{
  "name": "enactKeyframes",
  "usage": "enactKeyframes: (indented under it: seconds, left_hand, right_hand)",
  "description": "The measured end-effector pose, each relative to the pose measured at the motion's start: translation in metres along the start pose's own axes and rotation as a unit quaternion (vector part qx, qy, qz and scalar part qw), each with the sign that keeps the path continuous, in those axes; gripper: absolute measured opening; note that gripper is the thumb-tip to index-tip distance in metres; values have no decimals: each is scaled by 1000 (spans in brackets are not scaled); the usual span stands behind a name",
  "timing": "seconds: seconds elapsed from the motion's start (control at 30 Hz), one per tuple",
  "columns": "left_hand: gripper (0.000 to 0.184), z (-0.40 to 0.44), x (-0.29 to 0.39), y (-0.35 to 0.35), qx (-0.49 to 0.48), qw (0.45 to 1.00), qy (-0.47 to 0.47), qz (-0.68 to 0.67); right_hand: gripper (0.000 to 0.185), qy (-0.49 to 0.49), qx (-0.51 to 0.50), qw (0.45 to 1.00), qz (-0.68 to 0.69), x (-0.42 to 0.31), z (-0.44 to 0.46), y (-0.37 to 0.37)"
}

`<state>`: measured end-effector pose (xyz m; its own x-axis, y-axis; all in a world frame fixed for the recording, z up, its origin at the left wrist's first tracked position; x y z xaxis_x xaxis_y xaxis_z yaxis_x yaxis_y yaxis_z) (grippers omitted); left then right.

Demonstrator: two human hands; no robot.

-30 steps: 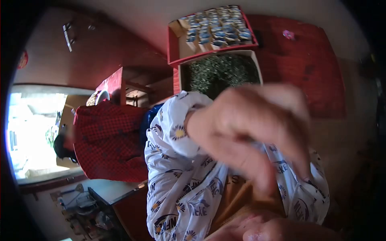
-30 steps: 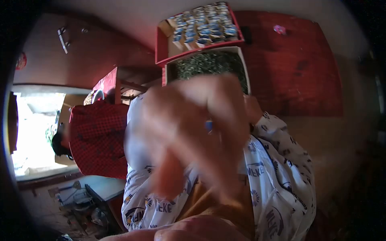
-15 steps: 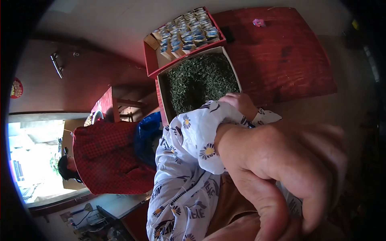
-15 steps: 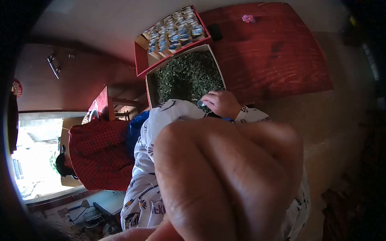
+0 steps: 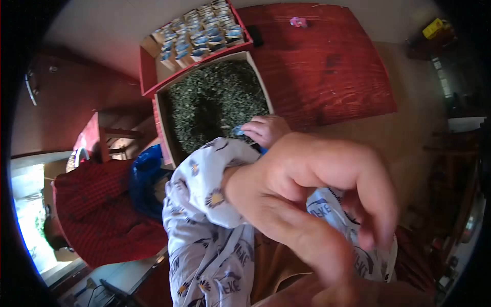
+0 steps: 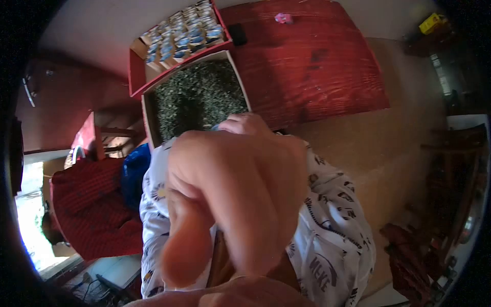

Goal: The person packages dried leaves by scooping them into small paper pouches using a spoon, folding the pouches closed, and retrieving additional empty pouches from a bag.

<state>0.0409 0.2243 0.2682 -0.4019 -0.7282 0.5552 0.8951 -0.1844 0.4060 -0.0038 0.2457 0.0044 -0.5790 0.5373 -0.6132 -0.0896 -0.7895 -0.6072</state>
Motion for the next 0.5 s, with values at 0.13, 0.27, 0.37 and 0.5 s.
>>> enactKeyframes:
  seconds: [0.13,0.27,0.37,0.5]
  left_hand:
    - [23,-12,23,3,113,965,12,238]
    - [26,-26,39,12,184,932,-61,305]
    - [17,-38,48,21,215,906,-108,347]
    - [24,-64,70,27,224,869,-71,436]
  right_hand:
    - [11,-7,-19,1000,-16,-5,4,-4]
    - [12,-1,-55,998,-23,-12,9,-2]
    - [12,-9,-57,998,-34,-12,12,0]
    - [13,9,-86,995,-48,-12,12,4]
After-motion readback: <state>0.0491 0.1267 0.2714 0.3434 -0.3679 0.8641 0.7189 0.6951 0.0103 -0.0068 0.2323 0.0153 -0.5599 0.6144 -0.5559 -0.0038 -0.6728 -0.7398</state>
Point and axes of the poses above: each hand's wrist, its own z-axis towards the middle knuckle, its own y-axis out of the palm, x = y × z, the point moved 6 cm from there along z, towards the middle knuckle, and after that the axes turned 1 degree about z, right-handed, at the moved point
